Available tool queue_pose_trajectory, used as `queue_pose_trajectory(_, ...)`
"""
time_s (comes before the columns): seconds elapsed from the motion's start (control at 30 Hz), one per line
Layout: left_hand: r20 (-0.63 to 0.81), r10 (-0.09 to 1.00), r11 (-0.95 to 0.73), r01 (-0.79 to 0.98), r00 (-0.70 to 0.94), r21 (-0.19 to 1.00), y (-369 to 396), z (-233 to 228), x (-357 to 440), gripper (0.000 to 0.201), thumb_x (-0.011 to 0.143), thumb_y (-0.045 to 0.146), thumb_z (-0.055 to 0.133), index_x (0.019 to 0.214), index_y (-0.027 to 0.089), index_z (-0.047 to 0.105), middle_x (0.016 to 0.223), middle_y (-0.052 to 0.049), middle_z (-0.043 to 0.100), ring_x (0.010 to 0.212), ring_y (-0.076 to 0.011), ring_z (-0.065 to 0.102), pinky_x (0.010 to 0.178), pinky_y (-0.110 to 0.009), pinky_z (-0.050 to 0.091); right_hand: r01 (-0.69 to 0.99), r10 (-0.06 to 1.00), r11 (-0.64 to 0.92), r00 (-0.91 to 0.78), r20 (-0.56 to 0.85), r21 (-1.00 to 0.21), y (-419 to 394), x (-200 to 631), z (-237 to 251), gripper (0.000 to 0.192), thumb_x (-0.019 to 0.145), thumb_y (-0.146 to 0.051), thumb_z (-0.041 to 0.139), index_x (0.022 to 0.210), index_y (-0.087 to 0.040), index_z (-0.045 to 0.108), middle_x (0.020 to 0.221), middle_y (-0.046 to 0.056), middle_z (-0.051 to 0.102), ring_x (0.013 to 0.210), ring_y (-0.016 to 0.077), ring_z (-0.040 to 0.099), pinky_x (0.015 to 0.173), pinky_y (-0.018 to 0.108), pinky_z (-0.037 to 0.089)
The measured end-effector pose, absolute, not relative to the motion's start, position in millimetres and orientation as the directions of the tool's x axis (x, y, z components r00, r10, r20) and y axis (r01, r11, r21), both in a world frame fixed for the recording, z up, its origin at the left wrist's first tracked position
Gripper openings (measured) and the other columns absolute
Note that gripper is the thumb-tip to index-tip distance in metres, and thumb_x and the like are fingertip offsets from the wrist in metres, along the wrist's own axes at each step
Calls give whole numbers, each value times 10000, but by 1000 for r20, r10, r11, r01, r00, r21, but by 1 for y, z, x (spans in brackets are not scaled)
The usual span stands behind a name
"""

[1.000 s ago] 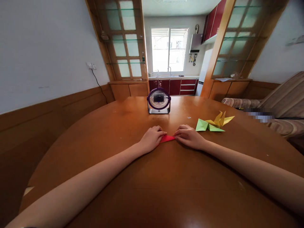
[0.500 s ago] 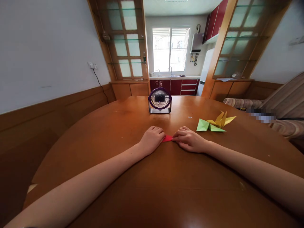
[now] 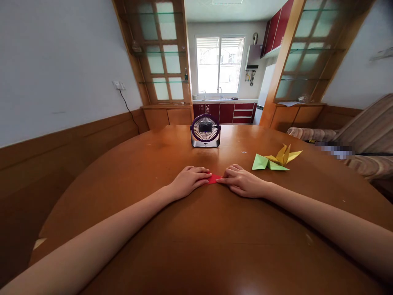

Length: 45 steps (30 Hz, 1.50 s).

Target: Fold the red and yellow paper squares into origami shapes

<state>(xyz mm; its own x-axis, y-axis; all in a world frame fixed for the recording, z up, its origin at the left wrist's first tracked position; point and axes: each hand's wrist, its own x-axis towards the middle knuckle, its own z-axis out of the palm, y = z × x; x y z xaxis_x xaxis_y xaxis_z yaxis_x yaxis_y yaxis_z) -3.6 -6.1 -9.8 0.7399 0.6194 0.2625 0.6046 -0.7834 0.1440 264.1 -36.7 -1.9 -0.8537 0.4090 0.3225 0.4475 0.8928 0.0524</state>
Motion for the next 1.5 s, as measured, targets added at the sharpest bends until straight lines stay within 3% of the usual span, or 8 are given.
queue_pose_trajectory(0.13, 207, 635, -772, 622, 744, 128, 0, -9, -20, 418, 970, 513, 406, 1327, 338, 533, 1453, -28, 474, 1358, -236, 401, 1119, -480, 222, 444, 389, 889, -861, 328, 111, -37, 264, -2, 407, 887, -157, 435, 1263, -149, 592, 957, 104, 588, 897, 231, 506, 916, 448, 414)
queue_pose_trajectory(0.33, 172, 635, -772, 615, 753, 159, 6, -6, -43, 467, 939, 566, 432, 1342, 345, 522, 1464, -42, 459, 1376, -260, 372, 1125, -492, 209, 455, 356, 872, -842, 405, 181, -37, 265, -3, 331, 851, -150, 445, 1088, -154, 676, 866, 83, 600, 841, 215, 516, 938, 450, 419)
queue_pose_trajectory(0.47, 157, 609, -789, 571, 778, 227, 12, -5, -52, 487, 923, 569, 469, 1346, 335, 521, 1467, -60, 452, 1370, -262, 383, 1121, -469, 241, 465, 355, 873, -813, 463, 147, -35, 271, -5, 274, 818, -138, 461, 943, -168, 703, 761, 57, 589, 785, 202, 521, 930, 438, 432)
queue_pose_trajectory(0.63, 125, 586, -787, 525, 801, 325, 15, 0, -58, 487, 913, 535, 518, 1348, 316, 525, 1491, -79, 414, 1389, -260, 356, 1122, -445, 262, 446, 362, 893, -792, 492, 62, -31, 278, -6, 222, 791, -128, 472, 839, -179, 683, 806, 60, 620, 829, 206, 554, 951, 452, 424)
queue_pose_trajectory(0.83, 109, 606, -751, 521, 788, 406, 12, 4, -59, 490, 898, 522, 555, 1337, 303, 539, 1503, -83, 393, 1406, -270, 322, 1130, -467, 244, 454, 399, 891, -763, 509, -17, -31, 277, -8, 222, 783, -109, 477, 863, -169, 676, 854, 72, 631, 855, 212, 563, 922, 444, 437)
queue_pose_trajectory(1.1, 73, 574, -713, 454, 815, 535, 10, 5, -56, 422, 916, 474, 555, 1316, 342, 545, 1541, -49, 304, 1430, -258, 274, 1166, -535, 34, 508, 485, 851, -665, 567, -132, -27, 280, -10, 258, 864, -146, 449, 953, -190, 688, 897, 72, 643, 865, 206, 584, 861, 407, 447)
queue_pose_trajectory(1.27, 41, 563, -714, 461, 826, 527, 11, 5, -56, 373, 936, 456, 527, 1296, 363, 555, 1487, -34, 406, 1441, -242, 246, 1147, -584, 14, 506, 508, 844, -645, 571, -179, -31, 275, -8, 250, 886, -172, 479, 1011, -190, 696, 926, 80, 655, 868, 206, 593, 859, 404, 450)
queue_pose_trajectory(1.5, 32, 550, -740, 469, 834, 481, 9, 7, -55, 375, 949, 447, 504, 1314, 363, 535, 1484, -34, 408, 1444, -246, 238, 1144, -590, 41, 436, 453, 887, -763, 460, -150, -35, 270, -6, 293, 894, -165, 499, 1122, -209, 677, 1072, 92, 661, 983, 220, 594, 942, 449, 422)
